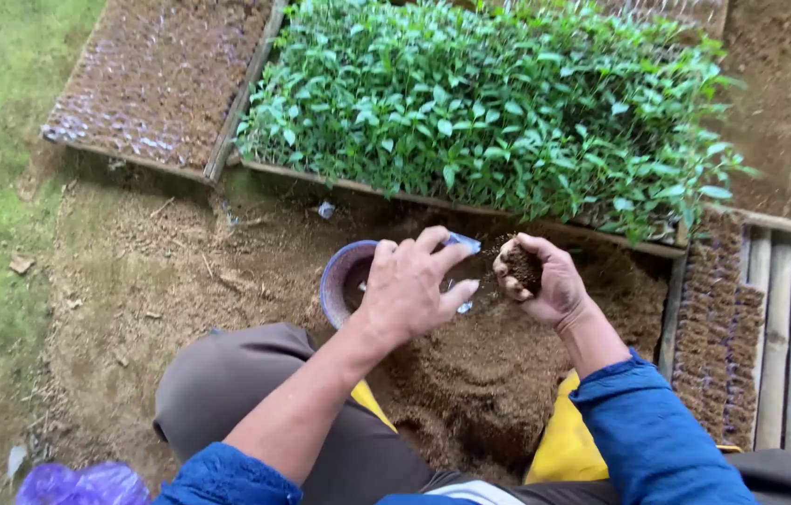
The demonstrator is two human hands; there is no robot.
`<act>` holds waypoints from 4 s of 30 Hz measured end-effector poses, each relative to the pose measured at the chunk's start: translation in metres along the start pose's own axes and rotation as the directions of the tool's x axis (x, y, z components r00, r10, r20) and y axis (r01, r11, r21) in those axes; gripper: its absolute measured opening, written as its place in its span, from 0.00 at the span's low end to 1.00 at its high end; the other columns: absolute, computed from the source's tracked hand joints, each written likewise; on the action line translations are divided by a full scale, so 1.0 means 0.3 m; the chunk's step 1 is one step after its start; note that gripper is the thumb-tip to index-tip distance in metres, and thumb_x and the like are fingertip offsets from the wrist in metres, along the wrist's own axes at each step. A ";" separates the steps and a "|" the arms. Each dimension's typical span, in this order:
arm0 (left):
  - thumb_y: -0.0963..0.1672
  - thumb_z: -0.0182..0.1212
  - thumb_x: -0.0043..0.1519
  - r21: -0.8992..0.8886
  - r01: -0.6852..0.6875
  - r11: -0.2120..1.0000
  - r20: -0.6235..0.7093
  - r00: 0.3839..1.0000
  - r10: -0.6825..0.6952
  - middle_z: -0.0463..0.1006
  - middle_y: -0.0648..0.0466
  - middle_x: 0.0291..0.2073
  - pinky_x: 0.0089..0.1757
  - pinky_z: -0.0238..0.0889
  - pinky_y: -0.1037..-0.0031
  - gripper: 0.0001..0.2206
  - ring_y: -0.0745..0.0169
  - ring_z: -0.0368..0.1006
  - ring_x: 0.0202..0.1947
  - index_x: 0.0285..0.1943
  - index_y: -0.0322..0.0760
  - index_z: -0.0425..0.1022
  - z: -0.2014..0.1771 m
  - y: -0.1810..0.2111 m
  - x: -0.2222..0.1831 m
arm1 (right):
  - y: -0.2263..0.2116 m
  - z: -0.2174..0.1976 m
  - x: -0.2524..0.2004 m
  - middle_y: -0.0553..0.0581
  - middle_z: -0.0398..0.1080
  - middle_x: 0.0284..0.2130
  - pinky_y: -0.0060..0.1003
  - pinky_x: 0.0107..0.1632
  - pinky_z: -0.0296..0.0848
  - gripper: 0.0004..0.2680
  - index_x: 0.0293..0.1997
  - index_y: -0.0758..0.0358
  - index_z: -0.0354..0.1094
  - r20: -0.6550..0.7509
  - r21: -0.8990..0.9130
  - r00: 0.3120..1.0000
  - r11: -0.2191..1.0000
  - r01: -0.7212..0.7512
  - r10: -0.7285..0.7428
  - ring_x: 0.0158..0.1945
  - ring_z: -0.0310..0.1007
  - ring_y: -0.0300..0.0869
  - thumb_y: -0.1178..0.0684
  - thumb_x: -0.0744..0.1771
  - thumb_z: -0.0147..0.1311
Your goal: A person is manually filling small plastic bags with soil and arranging them in a tray to prepare seedling plugs for planting.
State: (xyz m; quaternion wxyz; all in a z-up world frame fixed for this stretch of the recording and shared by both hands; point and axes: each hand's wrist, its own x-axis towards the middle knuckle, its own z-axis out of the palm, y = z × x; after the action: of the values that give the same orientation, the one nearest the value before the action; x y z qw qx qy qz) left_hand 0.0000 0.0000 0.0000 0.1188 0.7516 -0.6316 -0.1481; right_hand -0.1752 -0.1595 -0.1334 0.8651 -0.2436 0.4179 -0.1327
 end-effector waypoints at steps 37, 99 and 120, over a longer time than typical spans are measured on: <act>0.55 0.68 0.52 0.158 -0.292 0.943 -0.131 0.941 0.313 0.72 0.49 0.43 0.40 0.56 0.55 0.17 0.49 0.68 0.30 0.37 0.44 0.76 0.085 0.146 0.129 | -0.264 0.282 -0.226 0.52 0.59 0.22 0.36 0.27 0.54 0.13 0.23 0.56 0.58 -0.091 0.090 0.922 0.919 0.384 -0.377 0.24 0.60 0.42 0.46 0.67 0.47; 0.51 0.61 0.56 0.180 -0.183 0.967 -0.217 0.951 0.220 0.75 0.42 0.53 0.49 0.58 0.49 0.13 0.46 0.70 0.32 0.41 0.41 0.79 0.103 0.099 0.109 | -0.271 0.232 -0.238 0.54 0.73 0.57 0.53 0.71 0.58 0.21 0.56 0.51 0.76 0.471 -0.802 0.860 -0.501 0.326 -0.194 0.66 0.64 0.51 0.64 0.61 0.43; 0.48 0.57 0.61 -0.021 -0.110 0.994 0.213 0.971 0.112 0.71 0.43 0.49 0.46 0.55 0.55 0.18 0.45 0.80 0.36 0.60 0.40 0.75 -0.041 0.094 0.143 | -0.235 0.314 -0.210 0.60 0.77 0.47 0.57 0.58 0.73 0.17 0.61 0.48 0.64 0.101 -0.953 0.994 -0.292 0.084 -0.045 0.56 0.76 0.56 0.51 0.65 0.57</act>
State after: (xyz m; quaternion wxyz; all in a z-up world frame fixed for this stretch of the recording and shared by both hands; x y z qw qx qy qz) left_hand -0.0144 -0.0473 0.0187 0.0619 0.6943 -0.6811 -0.2241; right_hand -0.1416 -0.1626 -0.0044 0.3174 -0.8628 0.3312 0.2124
